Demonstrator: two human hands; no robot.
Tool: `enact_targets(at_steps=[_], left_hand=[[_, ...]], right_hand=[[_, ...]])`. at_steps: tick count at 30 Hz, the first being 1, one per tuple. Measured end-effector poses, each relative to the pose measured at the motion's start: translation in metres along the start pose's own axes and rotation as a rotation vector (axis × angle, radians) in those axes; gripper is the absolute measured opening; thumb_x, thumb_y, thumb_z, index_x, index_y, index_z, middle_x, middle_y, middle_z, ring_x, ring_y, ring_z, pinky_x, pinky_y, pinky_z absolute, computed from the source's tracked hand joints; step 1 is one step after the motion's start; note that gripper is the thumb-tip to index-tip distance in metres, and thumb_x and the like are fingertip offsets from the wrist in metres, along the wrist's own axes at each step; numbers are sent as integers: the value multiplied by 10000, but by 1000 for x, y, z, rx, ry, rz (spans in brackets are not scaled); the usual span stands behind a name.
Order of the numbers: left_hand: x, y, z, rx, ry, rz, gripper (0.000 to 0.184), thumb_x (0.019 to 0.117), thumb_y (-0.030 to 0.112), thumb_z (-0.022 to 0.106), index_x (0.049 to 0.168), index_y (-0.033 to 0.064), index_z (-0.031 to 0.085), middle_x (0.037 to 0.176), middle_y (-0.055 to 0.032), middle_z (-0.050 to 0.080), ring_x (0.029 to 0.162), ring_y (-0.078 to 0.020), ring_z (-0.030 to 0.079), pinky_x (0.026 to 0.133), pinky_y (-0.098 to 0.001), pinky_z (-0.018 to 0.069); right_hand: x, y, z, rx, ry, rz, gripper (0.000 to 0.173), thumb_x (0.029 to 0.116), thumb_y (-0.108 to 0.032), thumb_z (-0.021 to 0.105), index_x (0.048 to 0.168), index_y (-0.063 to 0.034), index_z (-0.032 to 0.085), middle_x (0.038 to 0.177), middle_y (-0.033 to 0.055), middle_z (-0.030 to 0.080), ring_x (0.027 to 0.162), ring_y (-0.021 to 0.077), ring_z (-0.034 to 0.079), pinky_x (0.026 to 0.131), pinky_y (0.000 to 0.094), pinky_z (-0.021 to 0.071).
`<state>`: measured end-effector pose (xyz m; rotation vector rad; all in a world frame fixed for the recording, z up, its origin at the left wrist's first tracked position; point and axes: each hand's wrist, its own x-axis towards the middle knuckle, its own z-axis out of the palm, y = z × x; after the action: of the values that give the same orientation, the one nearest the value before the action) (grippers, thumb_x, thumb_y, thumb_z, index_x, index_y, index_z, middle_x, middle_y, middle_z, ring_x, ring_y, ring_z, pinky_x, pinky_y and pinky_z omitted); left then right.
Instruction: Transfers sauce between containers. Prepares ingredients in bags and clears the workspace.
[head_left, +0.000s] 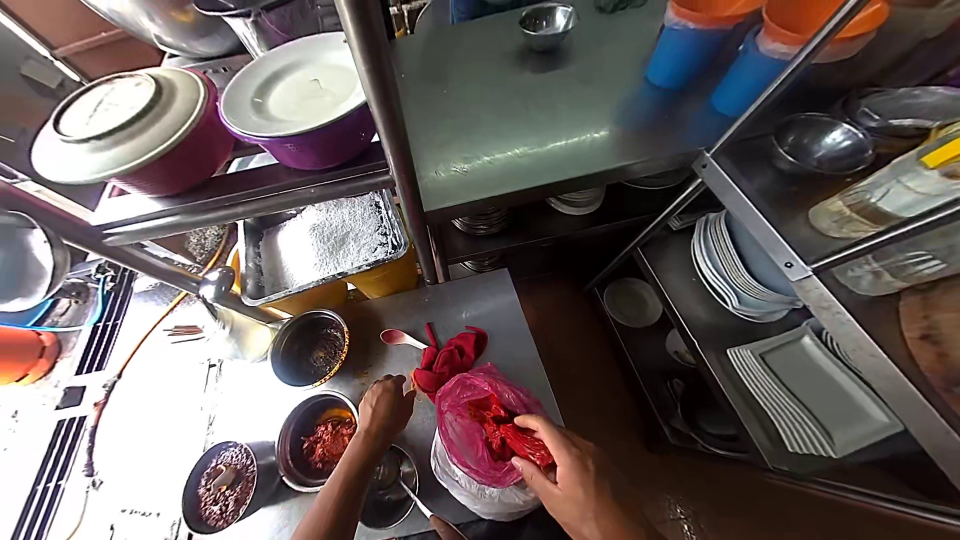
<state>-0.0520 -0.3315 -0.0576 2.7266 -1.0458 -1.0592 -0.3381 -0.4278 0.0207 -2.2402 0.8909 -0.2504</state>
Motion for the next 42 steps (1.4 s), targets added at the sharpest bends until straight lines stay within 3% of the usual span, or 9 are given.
enact_targets(at_steps=[4,8,16,21,27,31,33,36,42], left_hand=[[-68,30,-11,-345,179,381,369,997,317,620,1274,84,693,1244,-116,691,1109,-250,684,928,-459,576],[-91,77,7,-404,83,794,367,969,287,686,1266,72,699,1290,-114,676,1231,-231,621,1061,-402,505],[-76,71,4,-713,148,784,224,967,220,670,951,3,721,931,-80,704,887,-132,676,854,-329,567],[-83,68,13,-1128,203,652,95,961,98,626,955,44,704,890,-7,715,829,-93,686,791,-302,592],[-85,75,25,-1144,140,651,84,952,81,622,955,40,694,902,-34,720,849,-134,702,817,-344,605],[-97,81,15,-951,158,625,130,950,94,645,1037,12,695,1032,-66,703,927,-116,702,823,-298,615],[-101,84,19,-917,232,655,137,936,81,664,1033,-5,707,1069,-101,681,955,-135,697,827,-300,622],[-105,94,30,-897,333,696,124,907,47,679,1011,-18,696,1042,-113,656,932,-143,694,815,-297,631],[-102,89,26,-756,347,801,113,934,87,672,980,-12,700,973,-95,671,876,-122,688,810,-283,612]], right_hand=[[2,16,-3,318,-67,-20,432,880,-203,745,1292,-96,670,1183,60,718,920,104,707,781,269,609],[10,16,3,467,54,-9,228,950,-190,660,1135,-78,732,1040,2,759,910,49,721,800,239,619],[38,-2,-37,749,346,26,199,983,-65,526,1019,-1,711,839,36,736,738,114,715,697,267,621],[42,18,-67,1779,-115,12,793,1032,-639,213,1552,-55,346,1492,244,527,1368,409,531,1116,580,454],[22,24,-46,2130,-225,-76,1100,846,-865,402,1647,-148,169,1650,248,292,1491,480,339,1167,684,336],[12,23,-47,1663,-67,176,737,1058,-620,161,1373,-76,547,1209,170,703,1063,315,711,905,472,594],[13,16,-36,1127,-71,334,400,1095,-313,346,1184,-29,613,957,76,707,834,181,699,753,350,598],[21,6,-7,851,-103,327,368,996,-391,604,1099,-44,667,922,64,707,809,159,701,736,355,607],[35,8,4,545,159,-183,259,999,-285,615,960,-80,768,938,14,715,911,61,666,822,241,562]])
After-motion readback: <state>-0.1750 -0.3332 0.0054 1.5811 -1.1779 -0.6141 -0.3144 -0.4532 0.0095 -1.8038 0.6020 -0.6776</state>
